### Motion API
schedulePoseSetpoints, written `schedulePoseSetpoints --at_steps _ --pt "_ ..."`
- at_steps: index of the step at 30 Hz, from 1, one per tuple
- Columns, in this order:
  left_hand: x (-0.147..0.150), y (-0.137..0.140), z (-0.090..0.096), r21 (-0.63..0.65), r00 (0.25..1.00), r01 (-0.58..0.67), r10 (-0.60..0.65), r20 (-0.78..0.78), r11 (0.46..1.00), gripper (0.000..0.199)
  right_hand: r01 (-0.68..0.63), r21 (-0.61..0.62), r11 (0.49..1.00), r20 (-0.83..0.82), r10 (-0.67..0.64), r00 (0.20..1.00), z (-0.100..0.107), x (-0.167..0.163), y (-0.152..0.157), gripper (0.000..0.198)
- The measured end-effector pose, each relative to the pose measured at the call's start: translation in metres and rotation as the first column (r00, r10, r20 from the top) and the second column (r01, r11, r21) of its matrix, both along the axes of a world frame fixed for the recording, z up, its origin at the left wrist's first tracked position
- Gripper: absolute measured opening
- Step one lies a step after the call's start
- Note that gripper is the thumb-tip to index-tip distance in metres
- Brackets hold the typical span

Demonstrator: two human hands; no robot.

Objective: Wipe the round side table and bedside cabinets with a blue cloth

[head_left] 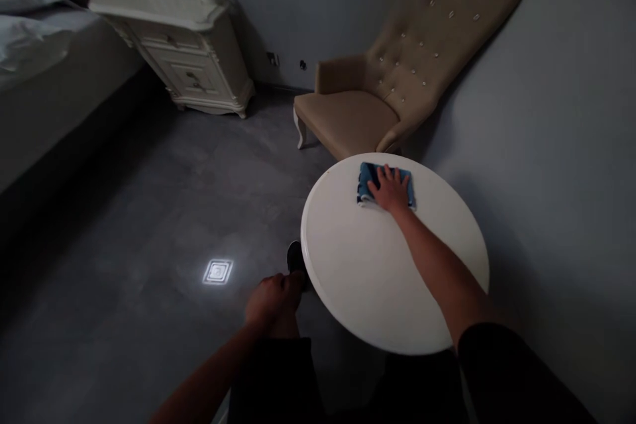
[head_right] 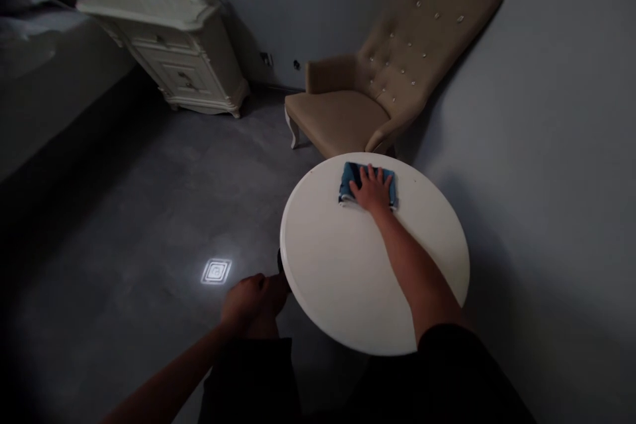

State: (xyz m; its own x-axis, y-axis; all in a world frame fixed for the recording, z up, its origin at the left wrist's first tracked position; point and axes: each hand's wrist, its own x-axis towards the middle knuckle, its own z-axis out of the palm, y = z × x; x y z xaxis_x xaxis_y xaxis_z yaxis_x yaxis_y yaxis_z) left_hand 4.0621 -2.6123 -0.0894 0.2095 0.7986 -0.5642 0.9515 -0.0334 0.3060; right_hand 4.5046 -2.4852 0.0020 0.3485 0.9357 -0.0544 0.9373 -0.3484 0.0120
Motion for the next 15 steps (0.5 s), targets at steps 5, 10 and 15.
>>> schedulePoseSetpoints --at_steps 5,10,15 --pt "-0.004 0.006 -0.012 -0.009 1.000 -0.012 0.012 -0.017 1.000 0.054 0.112 0.029 0.993 -0.041 -0.111 0.993 -0.004 0.049 0.089 0.085" --pt "0.001 0.005 -0.002 -0.008 1.000 -0.017 0.017 -0.022 1.000 0.054 0.111 0.030 0.993 -0.033 -0.110 0.993 -0.003 0.038 0.076 0.084" --pt "0.006 -0.004 0.013 0.012 1.000 -0.020 0.020 -0.002 1.000 0.054 0.019 0.033 0.999 -0.007 -0.019 1.000 0.004 -0.025 -0.023 0.082"
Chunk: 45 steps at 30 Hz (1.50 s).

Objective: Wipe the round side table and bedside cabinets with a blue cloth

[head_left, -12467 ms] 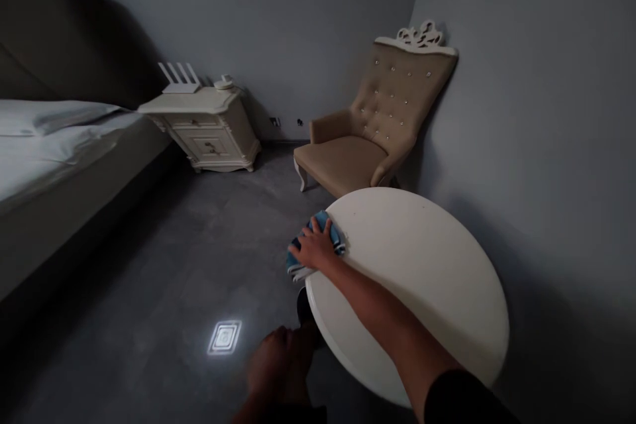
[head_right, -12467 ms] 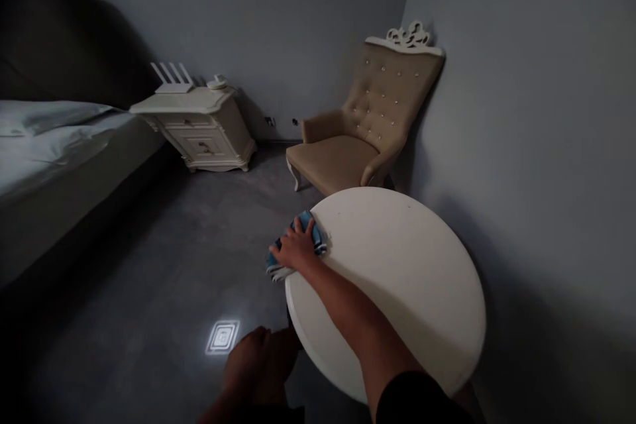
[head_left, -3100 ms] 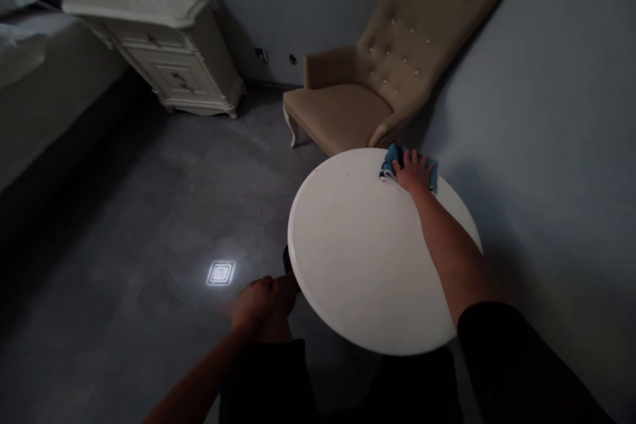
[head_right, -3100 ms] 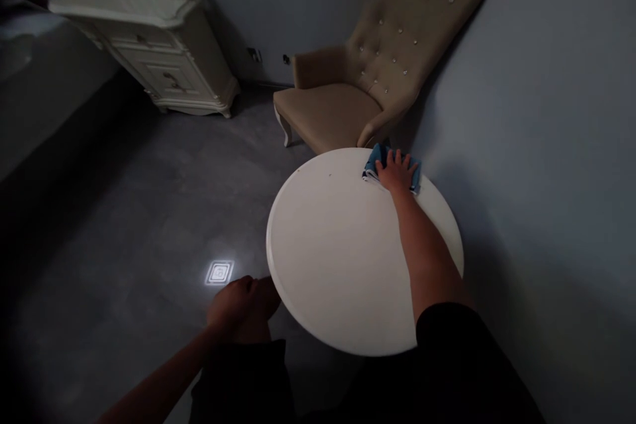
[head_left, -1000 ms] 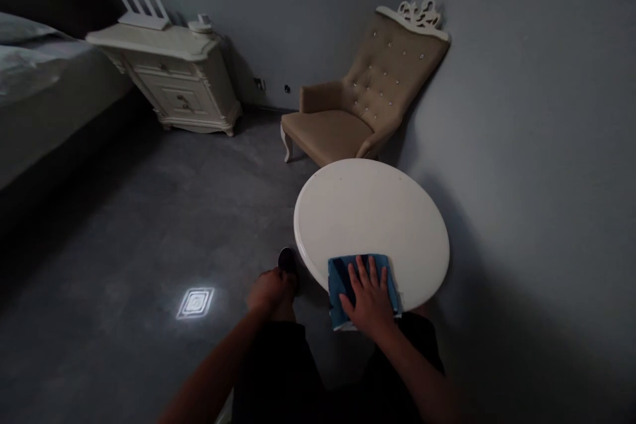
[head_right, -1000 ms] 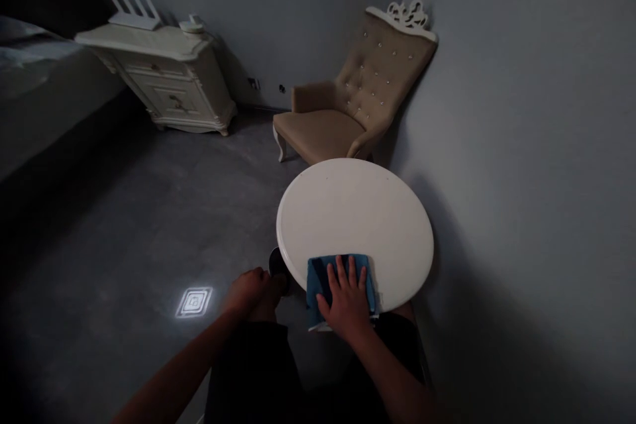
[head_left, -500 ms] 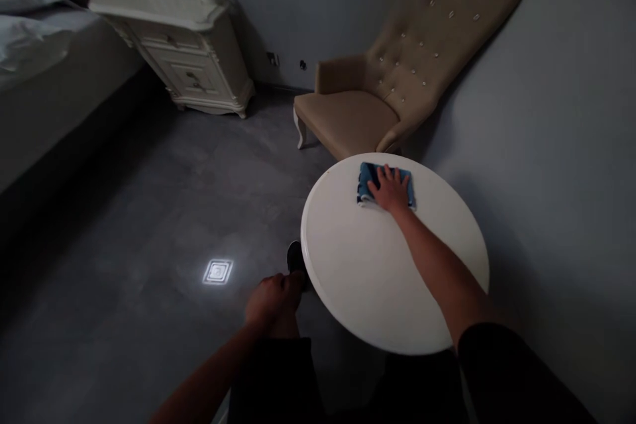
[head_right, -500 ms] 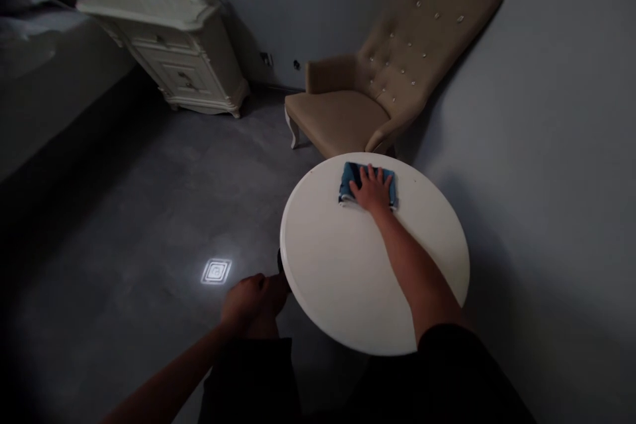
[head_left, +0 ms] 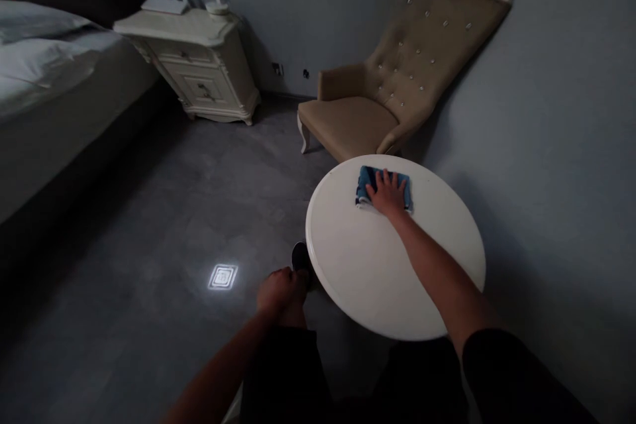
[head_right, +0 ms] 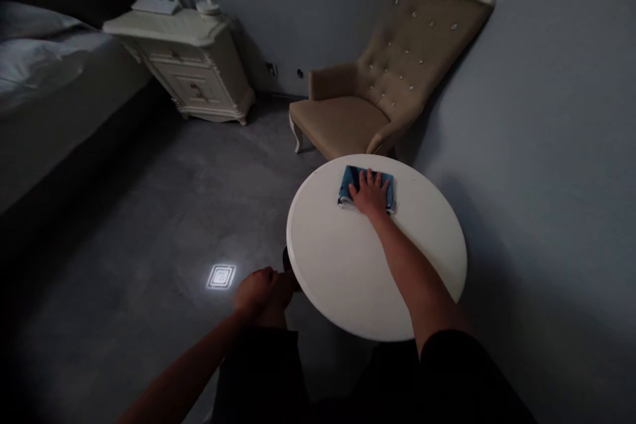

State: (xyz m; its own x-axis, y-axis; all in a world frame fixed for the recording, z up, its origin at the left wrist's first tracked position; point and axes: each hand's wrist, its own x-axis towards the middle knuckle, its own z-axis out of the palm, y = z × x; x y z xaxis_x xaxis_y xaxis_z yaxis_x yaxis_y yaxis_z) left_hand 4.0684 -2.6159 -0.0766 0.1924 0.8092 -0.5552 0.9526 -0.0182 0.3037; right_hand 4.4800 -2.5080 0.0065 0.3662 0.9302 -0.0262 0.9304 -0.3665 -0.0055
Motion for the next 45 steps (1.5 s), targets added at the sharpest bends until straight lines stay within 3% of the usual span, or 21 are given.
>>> schedulePoseSetpoints --at_steps 8,11,13,15,18,21,29,33,36,39,42,45 --pt "-0.006 -0.019 0.005 0.032 1.000 0.009 -0.009 0.022 0.999 0.048 -0.174 -0.013 0.985 -0.065 0.173 0.983 -0.010 -0.140 -0.241 0.086" --pt "-0.008 -0.022 0.002 0.045 0.999 0.012 -0.013 0.030 0.999 0.049 -0.208 -0.043 0.977 -0.096 0.203 0.974 -0.018 -0.167 -0.296 0.087" --pt "-0.008 -0.023 0.001 0.042 1.000 0.010 -0.011 0.025 0.999 0.051 -0.224 -0.063 0.973 -0.100 0.217 0.971 -0.019 -0.171 -0.306 0.087" --pt "-0.007 -0.022 0.001 0.037 1.000 0.013 -0.014 0.024 0.999 0.051 -0.229 -0.075 0.971 -0.091 0.222 0.971 -0.017 -0.164 -0.295 0.086" --pt "-0.007 -0.020 0.001 0.018 0.999 0.014 -0.015 0.030 1.000 0.051 -0.206 -0.071 0.976 -0.062 0.202 0.978 -0.010 -0.139 -0.249 0.083" --pt "-0.006 -0.018 0.002 0.016 1.000 0.010 -0.011 0.029 1.000 0.052 -0.168 -0.042 0.985 -0.029 0.167 0.986 -0.004 -0.102 -0.179 0.083" --pt "-0.010 0.000 -0.007 0.026 1.000 0.001 -0.001 0.006 1.000 0.054 0.042 -0.007 0.999 -0.006 -0.042 0.999 -0.005 0.015 0.044 0.083" --pt "-0.015 0.006 -0.019 0.050 1.000 -0.018 0.018 0.001 0.999 0.049 0.138 0.001 0.990 -0.036 -0.138 0.990 -0.010 0.047 0.114 0.085" --pt "-0.016 0.008 -0.022 0.069 0.999 -0.029 0.030 -0.016 0.997 0.047 0.156 0.031 0.987 -0.048 -0.155 0.987 -0.013 0.051 0.127 0.085" --pt "-0.015 0.007 -0.018 0.073 0.999 -0.028 0.030 -0.027 0.997 0.047 0.124 0.036 0.992 -0.051 -0.122 0.991 -0.013 0.039 0.111 0.084" --pt "-0.011 0.004 -0.011 0.074 1.000 -0.015 0.017 -0.024 0.997 0.048 0.100 0.035 0.994 -0.037 -0.099 0.994 -0.009 0.012 0.071 0.083" --pt "-0.008 -0.003 -0.006 0.066 1.000 -0.014 0.015 -0.012 0.998 0.046 0.045 0.028 0.999 -0.035 -0.044 0.998 -0.001 -0.026 0.012 0.082"
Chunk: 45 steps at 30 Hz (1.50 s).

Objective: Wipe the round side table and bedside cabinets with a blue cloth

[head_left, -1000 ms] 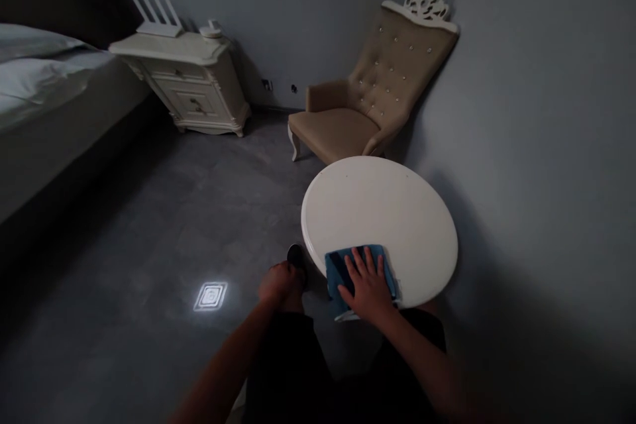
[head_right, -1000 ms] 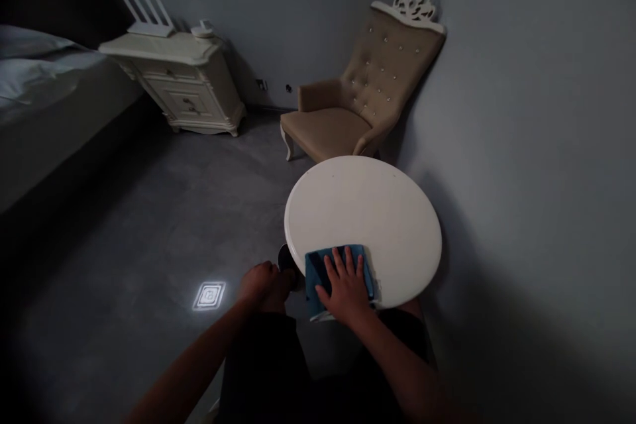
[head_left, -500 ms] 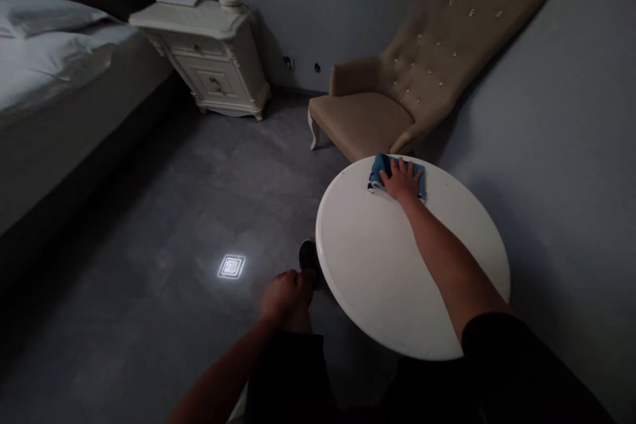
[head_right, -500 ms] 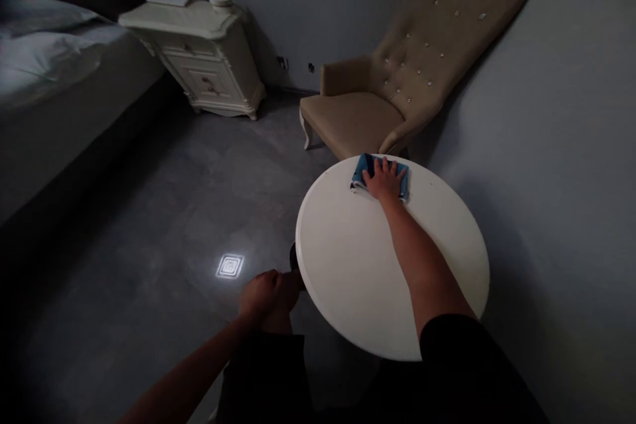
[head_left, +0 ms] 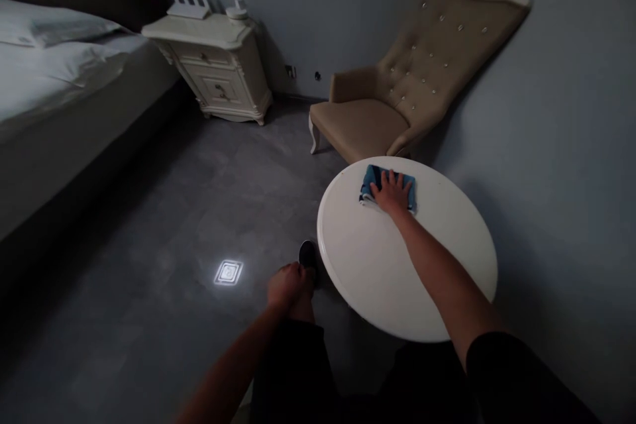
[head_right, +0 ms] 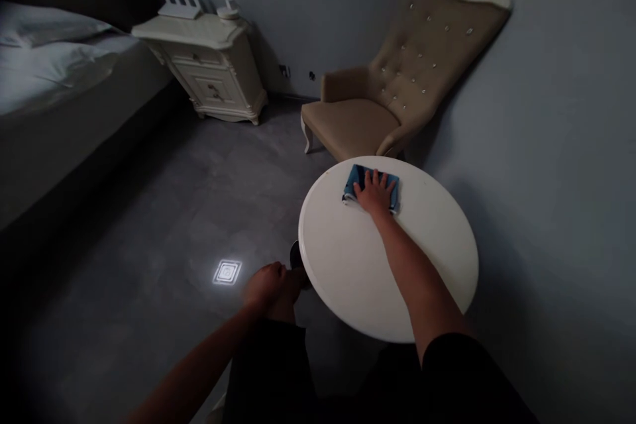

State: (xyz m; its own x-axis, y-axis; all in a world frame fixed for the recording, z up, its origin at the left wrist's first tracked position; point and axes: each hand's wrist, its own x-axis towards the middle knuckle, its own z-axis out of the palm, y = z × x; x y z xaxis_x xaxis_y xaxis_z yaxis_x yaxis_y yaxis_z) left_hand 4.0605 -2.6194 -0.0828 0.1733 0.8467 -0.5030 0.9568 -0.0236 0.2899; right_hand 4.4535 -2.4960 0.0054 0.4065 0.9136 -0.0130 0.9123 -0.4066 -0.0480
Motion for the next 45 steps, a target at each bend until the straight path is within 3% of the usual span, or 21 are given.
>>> schedulePoseSetpoints --at_steps 4,8,10,12,14,16,21,27,32,35,38,41,45 --pt "0.001 -0.013 0.003 0.026 1.000 0.008 -0.009 0.029 1.000 0.050 -0.126 -0.015 0.992 -0.005 0.126 0.992 0.003 -0.065 -0.106 0.082" --pt "-0.003 -0.020 0.003 0.030 1.000 0.019 -0.020 0.023 0.999 0.050 -0.231 -0.016 0.973 -0.041 0.230 0.972 -0.012 -0.132 -0.218 0.081" --pt "-0.006 -0.021 0.004 0.024 0.999 0.022 -0.023 0.023 0.999 0.050 -0.265 -0.018 0.964 -0.066 0.264 0.962 -0.021 -0.155 -0.257 0.083" --pt "-0.008 -0.021 0.005 0.022 0.999 0.026 -0.027 0.028 0.999 0.050 -0.286 -0.031 0.958 -0.083 0.283 0.956 -0.025 -0.167 -0.276 0.084" --pt "-0.009 -0.021 0.006 0.009 0.999 0.022 -0.022 0.042 1.000 0.050 -0.307 -0.044 0.951 -0.091 0.302 0.949 -0.024 -0.166 -0.269 0.083" --pt "-0.010 -0.020 0.006 -0.005 0.998 0.021 -0.020 0.054 1.000 0.050 -0.320 -0.048 0.946 -0.083 0.316 0.945 -0.018 -0.152 -0.241 0.081" --pt "-0.012 -0.013 -0.001 -0.003 0.998 -0.003 0.003 0.061 1.000 0.050 -0.206 -0.027 0.978 -0.008 0.205 0.979 -0.006 -0.087 -0.112 0.080" --pt "-0.014 0.004 0.002 -0.048 0.997 -0.024 0.027 0.071 0.999 0.056 -0.008 0.000 1.000 0.011 0.008 1.000 -0.008 -0.007 0.052 0.082" --pt "-0.017 0.015 0.003 -0.090 0.998 -0.036 0.040 0.045 0.995 0.054 0.067 -0.012 0.998 -0.018 -0.067 0.998 -0.013 0.029 0.137 0.084" --pt "-0.018 0.016 0.001 -0.101 0.999 -0.039 0.042 0.024 0.994 0.052 0.069 -0.025 0.997 -0.012 -0.069 0.998 -0.015 0.030 0.149 0.082" --pt "-0.015 0.013 0.002 -0.081 0.999 -0.034 0.036 0.025 0.996 0.053 0.028 -0.014 1.000 -0.017 -0.028 0.999 -0.013 0.014 0.132 0.082" --pt "-0.011 0.007 0.005 -0.055 0.999 -0.038 0.040 0.030 0.998 0.053 -0.033 -0.014 0.999 -0.017 0.033 0.999 -0.006 -0.016 0.089 0.081" --pt "-0.006 -0.006 0.011 -0.022 0.999 -0.031 0.032 0.041 0.999 0.053 -0.108 -0.016 0.994 -0.030 0.107 0.994 0.004 -0.069 0.003 0.081"
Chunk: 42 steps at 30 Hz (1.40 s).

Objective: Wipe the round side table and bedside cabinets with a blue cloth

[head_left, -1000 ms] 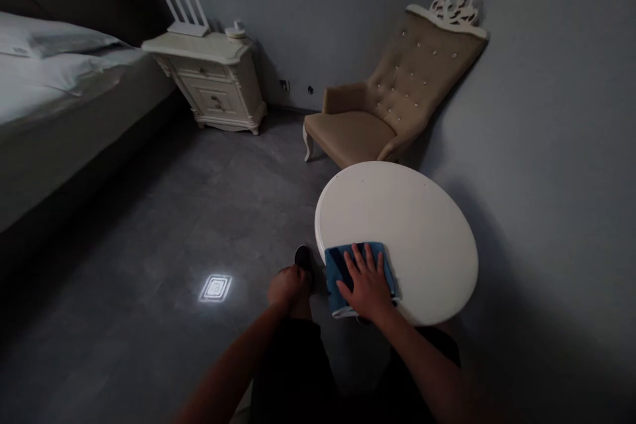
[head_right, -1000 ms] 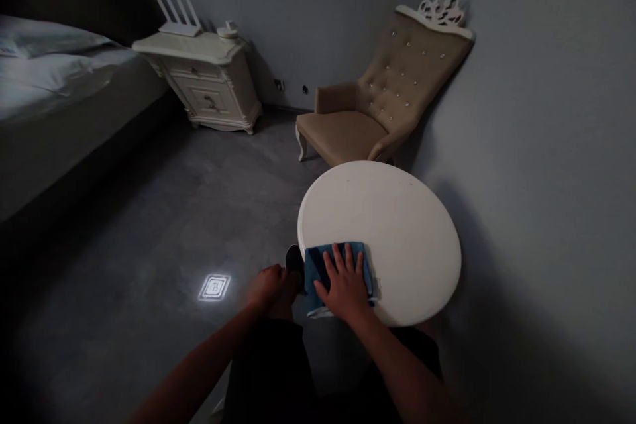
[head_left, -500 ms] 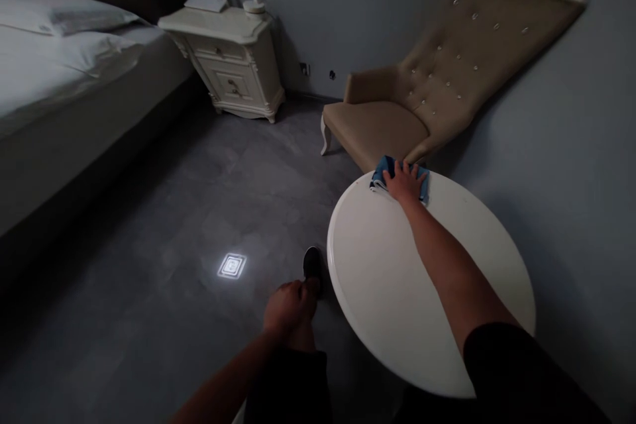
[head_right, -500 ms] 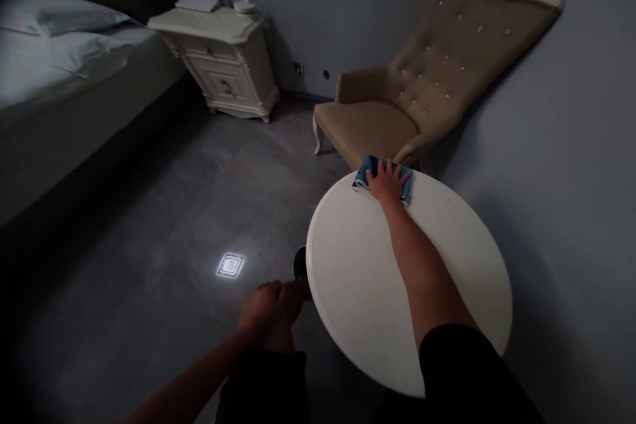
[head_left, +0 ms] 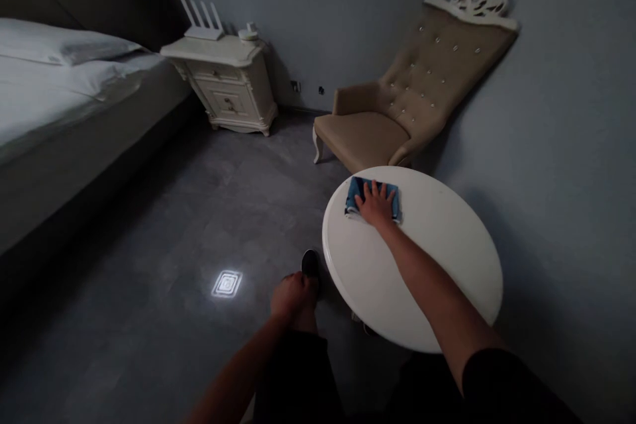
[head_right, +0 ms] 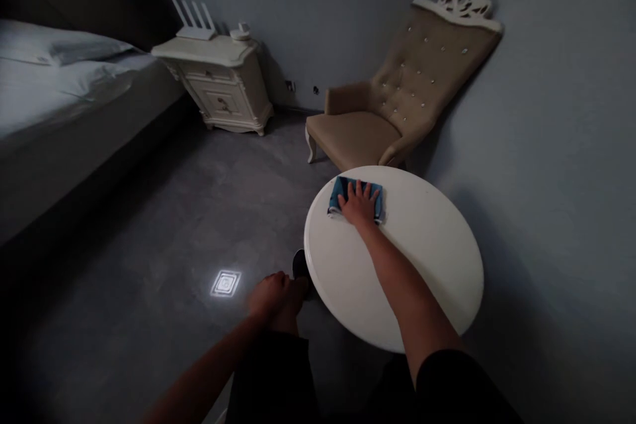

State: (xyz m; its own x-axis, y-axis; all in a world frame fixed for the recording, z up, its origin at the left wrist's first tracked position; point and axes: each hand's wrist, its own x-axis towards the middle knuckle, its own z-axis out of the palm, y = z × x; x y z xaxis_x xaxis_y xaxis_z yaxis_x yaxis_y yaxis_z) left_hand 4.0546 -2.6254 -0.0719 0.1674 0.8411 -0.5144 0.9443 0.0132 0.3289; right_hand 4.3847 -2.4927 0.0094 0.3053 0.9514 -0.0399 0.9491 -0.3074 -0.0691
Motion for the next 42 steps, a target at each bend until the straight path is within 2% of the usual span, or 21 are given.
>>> schedulePoseSetpoints --at_steps 3,6,8,10,12,14,17,22,26,29,31,33,36,39,42 --pt "0.001 -0.010 0.002 0.020 1.000 0.023 -0.023 -0.001 1.000 0.050 -0.092 0.029 0.995 -0.014 0.092 0.996 -0.002 -0.043 -0.081 0.081" --pt "0.001 -0.017 0.002 0.031 0.999 0.045 -0.045 -0.015 0.998 0.049 -0.160 0.064 0.985 -0.044 0.163 0.986 -0.014 -0.081 -0.164 0.080" --pt "0.001 -0.019 0.004 0.028 0.998 0.065 -0.065 -0.020 0.997 0.050 -0.178 0.068 0.982 -0.078 0.183 0.980 -0.024 -0.101 -0.211 0.087" --pt "0.002 -0.020 0.006 0.020 0.996 0.082 -0.082 -0.022 0.996 0.049 -0.195 0.052 0.979 -0.103 0.199 0.974 -0.031 -0.115 -0.243 0.097" --pt "0.002 -0.020 0.008 0.010 0.996 0.086 -0.086 -0.024 0.996 0.049 -0.206 0.025 0.978 -0.115 0.208 0.971 -0.033 -0.121 -0.256 0.100" --pt "0.003 -0.019 0.009 0.000 0.996 0.084 -0.084 -0.024 0.996 0.050 -0.210 -0.001 0.978 -0.118 0.208 0.971 -0.030 -0.118 -0.247 0.096" --pt "0.001 -0.016 0.008 -0.005 0.997 0.075 -0.075 -0.007 0.997 0.051 -0.204 -0.017 0.979 -0.105 0.201 0.974 -0.021 -0.103 -0.201 0.087" --pt "-0.003 -0.005 0.002 -0.017 1.000 0.024 -0.024 0.014 1.000 0.050 -0.075 -0.007 0.997 -0.038 0.075 0.996 -0.009 -0.051 -0.069 0.081" --pt "-0.006 0.007 -0.005 -0.038 1.000 -0.001 0.002 0.018 0.999 0.052 0.042 -0.002 0.999 -0.024 -0.042 0.999 -0.009 -0.001 0.040 0.082" --pt "-0.009 0.013 -0.012 -0.033 1.000 -0.011 0.011 0.018 0.999 0.053 0.132 0.024 0.991 -0.040 -0.131 0.991 -0.015 0.027 0.100 0.082" --pt "-0.011 0.015 -0.016 -0.027 1.000 -0.016 0.016 0.007 1.000 0.052 0.166 0.022 0.986 -0.045 -0.165 0.985 -0.017 0.037 0.124 0.082" --pt "-0.012 0.016 -0.018 -0.026 1.000 -0.014 0.014 -0.007 1.000 0.050 0.161 0.013 0.987 -0.039 -0.161 0.986 -0.018 0.038 0.133 0.079" --pt "-0.009 0.015 -0.017 -0.027 1.000 -0.011 0.010 -0.025 1.000 0.049 0.050 -0.002 0.999 -0.039 -0.050 0.998 -0.013 0.019 0.120 0.074" --pt "-0.003 0.011 -0.012 -0.011 0.999 -0.005 0.005 -0.037 1.000 0.050 -0.111 -0.012 0.994 -0.064 0.110 0.992 -0.006 -0.023 0.080 0.072" --pt "0.004 0.004 -0.004 -0.004 0.999 0.003 -0.003 -0.039 1.000 0.048 -0.267 0.000 0.964 -0.114 0.265 0.957 -0.001 -0.072 0.018 0.072"
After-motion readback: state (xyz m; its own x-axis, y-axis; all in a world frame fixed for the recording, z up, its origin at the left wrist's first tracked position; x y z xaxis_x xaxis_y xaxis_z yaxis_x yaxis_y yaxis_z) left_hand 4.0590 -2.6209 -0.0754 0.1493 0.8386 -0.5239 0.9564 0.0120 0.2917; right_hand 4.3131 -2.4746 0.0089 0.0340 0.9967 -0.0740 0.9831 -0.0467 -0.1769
